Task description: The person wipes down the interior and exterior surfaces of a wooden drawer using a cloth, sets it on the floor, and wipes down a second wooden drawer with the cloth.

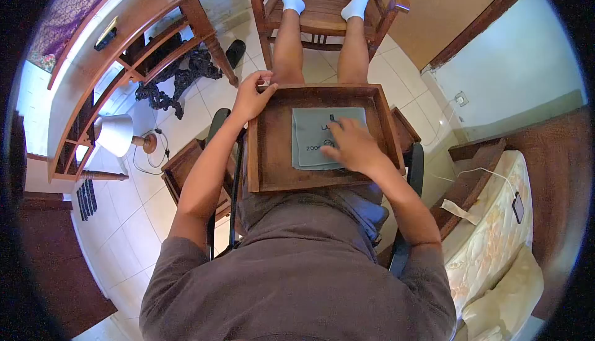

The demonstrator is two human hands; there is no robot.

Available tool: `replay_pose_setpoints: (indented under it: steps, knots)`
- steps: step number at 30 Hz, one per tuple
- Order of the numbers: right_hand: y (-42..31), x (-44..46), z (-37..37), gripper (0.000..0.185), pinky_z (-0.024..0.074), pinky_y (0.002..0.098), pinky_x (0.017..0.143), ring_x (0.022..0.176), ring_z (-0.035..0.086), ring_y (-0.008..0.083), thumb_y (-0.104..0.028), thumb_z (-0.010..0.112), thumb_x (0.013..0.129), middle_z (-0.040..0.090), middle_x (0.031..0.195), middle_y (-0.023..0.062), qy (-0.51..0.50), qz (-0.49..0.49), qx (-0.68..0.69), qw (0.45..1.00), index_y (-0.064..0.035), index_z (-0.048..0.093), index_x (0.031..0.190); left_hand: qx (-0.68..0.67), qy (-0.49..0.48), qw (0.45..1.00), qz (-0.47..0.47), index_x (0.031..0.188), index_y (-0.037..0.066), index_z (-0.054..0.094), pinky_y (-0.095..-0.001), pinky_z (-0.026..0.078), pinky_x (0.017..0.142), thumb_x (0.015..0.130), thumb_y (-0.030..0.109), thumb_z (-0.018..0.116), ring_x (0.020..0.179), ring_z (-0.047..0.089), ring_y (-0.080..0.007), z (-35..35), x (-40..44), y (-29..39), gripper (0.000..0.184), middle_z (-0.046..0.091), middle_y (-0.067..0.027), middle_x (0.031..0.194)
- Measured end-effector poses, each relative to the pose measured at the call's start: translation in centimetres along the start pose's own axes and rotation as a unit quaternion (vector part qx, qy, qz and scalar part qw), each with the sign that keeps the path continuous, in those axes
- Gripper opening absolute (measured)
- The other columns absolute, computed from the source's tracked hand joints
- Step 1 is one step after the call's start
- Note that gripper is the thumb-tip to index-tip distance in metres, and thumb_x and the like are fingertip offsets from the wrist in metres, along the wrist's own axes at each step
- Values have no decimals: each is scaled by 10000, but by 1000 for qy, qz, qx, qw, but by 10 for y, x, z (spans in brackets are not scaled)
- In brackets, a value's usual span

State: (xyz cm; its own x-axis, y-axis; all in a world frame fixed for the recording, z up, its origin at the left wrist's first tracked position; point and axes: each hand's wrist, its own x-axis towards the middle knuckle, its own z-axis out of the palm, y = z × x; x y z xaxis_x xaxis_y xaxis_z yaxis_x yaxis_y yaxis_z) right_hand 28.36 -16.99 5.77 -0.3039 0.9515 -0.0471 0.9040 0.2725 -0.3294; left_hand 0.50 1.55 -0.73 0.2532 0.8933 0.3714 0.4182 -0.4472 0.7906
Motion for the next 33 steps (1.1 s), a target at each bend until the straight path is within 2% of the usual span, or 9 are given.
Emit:
replay_pose_setpoints:
  steps: [5,8,11,12,15,21,25,31,33]
  knots:
    - [-10,25,-1,596,507,505,1064,1292,581,426,-319,793,922,609,1340,221,-33,-48,15,998,-59,599,1423,147,71,967,195,1176,40,701,-435,556,916,891,123,794,1013,681,-353,-18,4,29,312,707,-147,1112]
    - [12,39,-17,526,516,498,1050,1266,599,413,-261,761,940,624,1329,194,-16,16,-6,1000,-75,613,1409,131,-114,960,222,1163,54,704,-462,557,913,902,159,786,1066,666,-368,-20,-3,53,293,685,-148,1089]
    - [59,40,-10,436,507,491,1047,1238,602,415,-175,735,952,638,1285,178,39,44,-3,998,-70,635,1363,206,-243,933,166,1183,67,711,-475,569,914,934,247,766,1126,662,-348,2,-20,67,313,672,-137,1140]
    - [74,39,-4,404,501,489,1048,1228,601,418,-143,727,954,643,1264,175,61,43,4,997,-66,645,1342,264,-260,917,147,1207,68,712,-480,579,923,958,330,739,1157,657,-338,11,-25,66,363,654,-130,1176]
    - [97,41,0,297,519,508,1022,1195,616,407,-148,704,955,671,1247,166,45,48,50,997,-67,720,1240,304,-297,901,85,1218,57,710,-484,576,946,969,350,725,1157,659,-347,31,-21,59,385,642,-126,1185]
    - [84,42,-3,141,530,483,981,1118,632,381,-141,733,921,682,1150,157,65,118,-38,990,-56,790,1017,193,-265,941,82,1042,76,699,-475,565,819,910,216,798,1042,686,-328,28,-13,45,216,675,-123,1020]
    - [81,29,-17,105,533,462,943,1055,642,362,-100,806,833,695,1042,142,154,105,60,981,-44,784,919,96,-205,971,76,973,44,691,-406,548,747,886,80,811,861,701,-288,25,-9,53,153,689,-106,852]
    - [108,28,-19,144,555,420,835,892,709,339,-10,822,763,741,875,144,207,93,211,951,-10,732,875,-99,-167,981,-10,972,0,712,-322,553,759,875,23,831,837,714,-186,19,-3,77,155,731,-105,864]
    - [105,25,-30,164,557,406,795,829,719,316,17,818,753,740,835,148,197,84,252,944,3,701,867,-78,-149,983,74,960,2,728,-324,561,777,859,5,837,845,725,-195,8,2,81,149,748,-106,879]
